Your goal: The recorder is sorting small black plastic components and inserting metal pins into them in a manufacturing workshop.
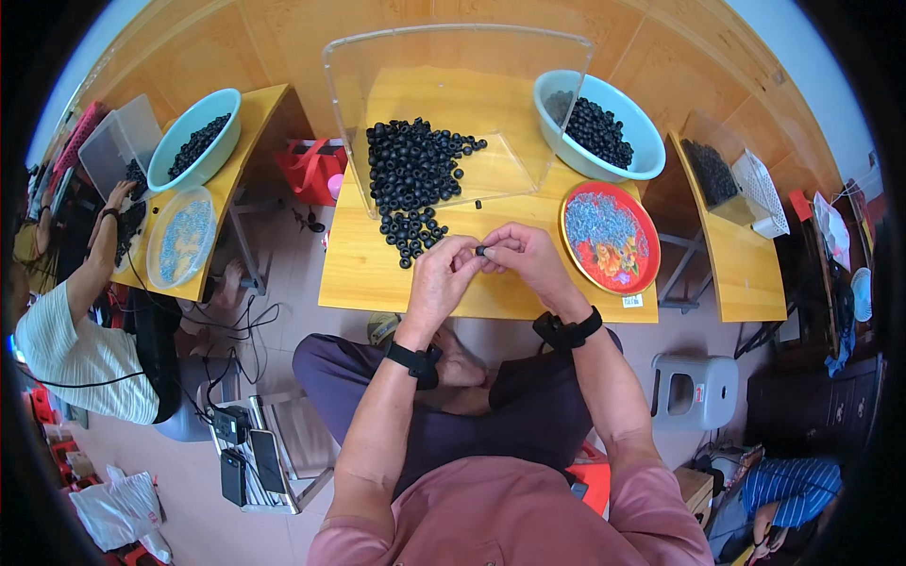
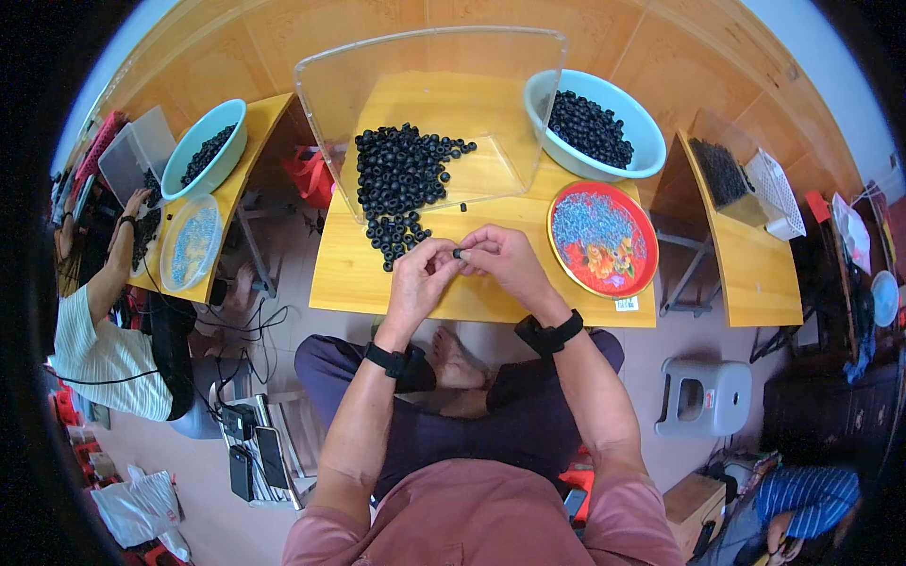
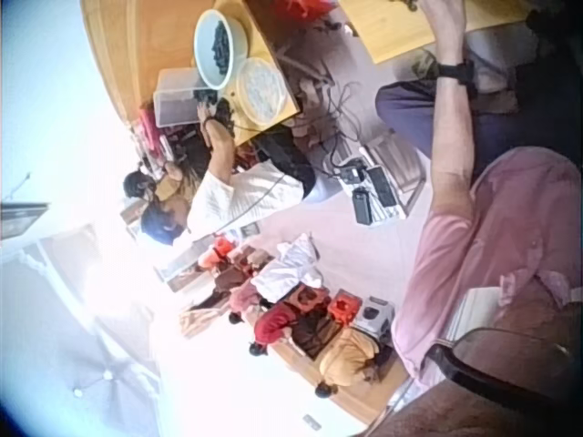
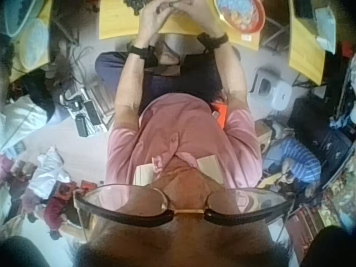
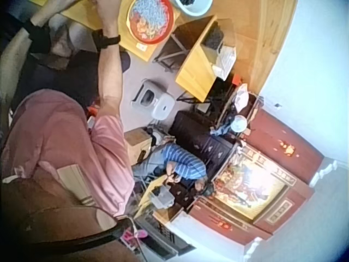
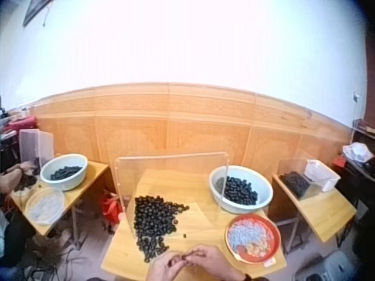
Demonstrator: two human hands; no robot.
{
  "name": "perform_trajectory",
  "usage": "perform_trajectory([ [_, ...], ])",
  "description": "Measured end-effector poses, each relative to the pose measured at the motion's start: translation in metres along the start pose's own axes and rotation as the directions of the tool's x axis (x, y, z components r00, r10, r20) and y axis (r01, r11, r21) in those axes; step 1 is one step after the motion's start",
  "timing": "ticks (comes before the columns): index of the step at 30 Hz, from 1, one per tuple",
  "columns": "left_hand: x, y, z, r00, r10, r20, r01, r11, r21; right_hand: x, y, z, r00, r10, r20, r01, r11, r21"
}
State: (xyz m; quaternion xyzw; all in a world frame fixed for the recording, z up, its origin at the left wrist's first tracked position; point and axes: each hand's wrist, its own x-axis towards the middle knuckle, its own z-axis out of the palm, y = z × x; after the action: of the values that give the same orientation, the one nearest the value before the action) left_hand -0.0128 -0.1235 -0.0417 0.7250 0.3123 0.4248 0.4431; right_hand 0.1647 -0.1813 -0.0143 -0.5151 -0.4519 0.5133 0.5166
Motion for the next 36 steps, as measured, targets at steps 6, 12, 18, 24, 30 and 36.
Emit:
perform_trajectory([
  [6,-0.001,0.000,0.009,1.000,0.015,-0.010,-0.015,1.000,-0.002,0.002,0.009,-0.005,0.998,-0.052,-0.030,0.050,0.996,-0.079],
  [12,-0.004,0.002,0.004,0.999,0.027,0.024,-0.027,1.000,0.012,-0.002,0.010,0.004,0.992,-0.037,-0.123,0.013,0.981,-0.195],
  [18,-0.002,0.009,0.003,0.991,-0.020,0.136,0.011,0.997,0.072,-0.023,0.006,-0.006,0.980,-0.081,-0.182,0.004,0.920,-0.391],
  [24,-0.003,0.004,0.003,0.995,-0.024,0.095,0.018,0.998,0.061,-0.052,-0.041,-0.066,0.867,-0.392,-0.307,-0.052,0.541,-0.839],
  [30,-0.002,0.007,0.004,0.993,-0.037,0.109,0.028,0.996,0.080,-0.071,-0.037,-0.133,0.845,-0.344,-0.409,-0.285,0.357,-0.890],
  [36,-0.002,0.006,0.004,0.993,-0.048,0.109,0.036,0.993,0.109,-0.074,-0.021,-0.134,0.888,-0.294,-0.354,-0.262,0.310,-0.914],
])
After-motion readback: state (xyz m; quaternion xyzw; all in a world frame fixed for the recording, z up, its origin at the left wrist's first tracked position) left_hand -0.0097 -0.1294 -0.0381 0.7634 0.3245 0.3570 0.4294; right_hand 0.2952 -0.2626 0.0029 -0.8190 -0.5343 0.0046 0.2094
